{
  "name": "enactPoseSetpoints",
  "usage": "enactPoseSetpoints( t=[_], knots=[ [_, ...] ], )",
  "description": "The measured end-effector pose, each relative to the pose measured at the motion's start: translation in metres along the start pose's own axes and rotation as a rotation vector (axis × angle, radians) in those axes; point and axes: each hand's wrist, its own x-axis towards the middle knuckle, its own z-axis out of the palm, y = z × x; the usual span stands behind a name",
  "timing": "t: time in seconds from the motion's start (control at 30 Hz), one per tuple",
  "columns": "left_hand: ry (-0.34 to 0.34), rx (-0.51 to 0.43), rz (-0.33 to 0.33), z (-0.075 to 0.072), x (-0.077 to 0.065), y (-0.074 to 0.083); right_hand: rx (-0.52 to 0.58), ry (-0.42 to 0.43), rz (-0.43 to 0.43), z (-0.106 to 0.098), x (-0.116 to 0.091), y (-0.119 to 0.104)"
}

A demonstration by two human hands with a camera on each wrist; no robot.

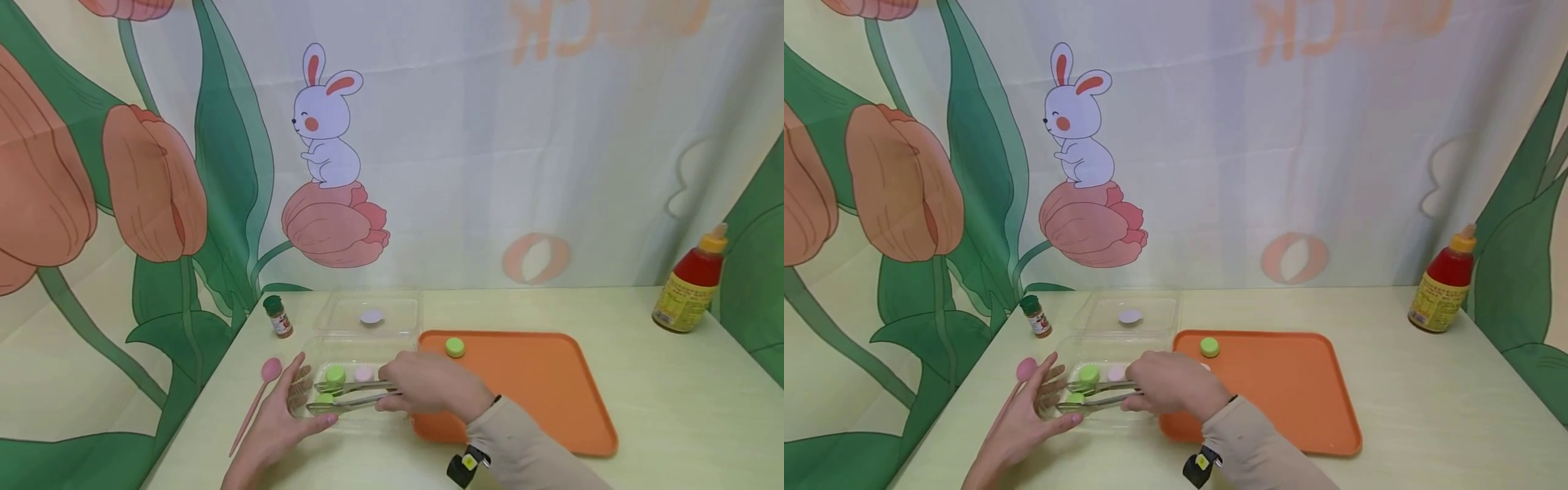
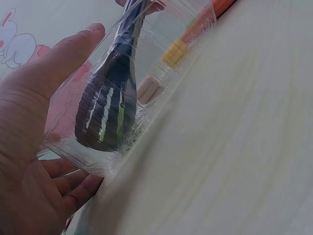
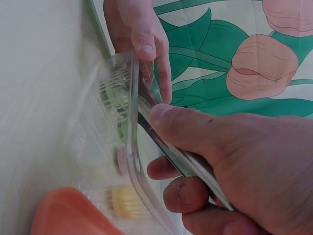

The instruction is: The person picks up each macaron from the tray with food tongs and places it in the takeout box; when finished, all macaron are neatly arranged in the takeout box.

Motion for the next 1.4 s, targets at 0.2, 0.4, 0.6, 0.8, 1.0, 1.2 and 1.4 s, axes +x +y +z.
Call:
enactPoseSetpoints(
  t=[0.2, 0.4, 0.6, 0.8, 1.0, 1.2, 1.4],
  knots=[
    [0.000, -0.001, 0.008, 0.001, 0.001, 0.001, 0.001, -0.008, 0.037, -0.001, 0.001, -0.003],
    [-0.007, -0.014, -0.003, 0.001, 0.000, 0.001, 0.027, -0.015, 0.060, -0.003, -0.001, -0.002],
    [-0.007, -0.013, -0.010, 0.000, 0.000, 0.000, 0.062, 0.012, 0.055, 0.000, -0.007, 0.005],
    [-0.003, -0.009, -0.001, 0.001, 0.001, -0.001, 0.126, 0.052, 0.064, 0.000, -0.019, 0.014],
    [-0.005, 0.003, -0.004, 0.002, 0.002, 0.000, 0.236, 0.138, 0.036, -0.008, -0.040, 0.026],
    [-0.005, 0.029, -0.010, 0.001, 0.001, 0.003, 0.290, 0.223, 0.062, -0.014, -0.068, 0.043],
    [-0.001, 0.021, -0.008, 0.001, 0.001, 0.003, 0.323, 0.303, 0.126, -0.020, -0.095, 0.060]
  ],
)
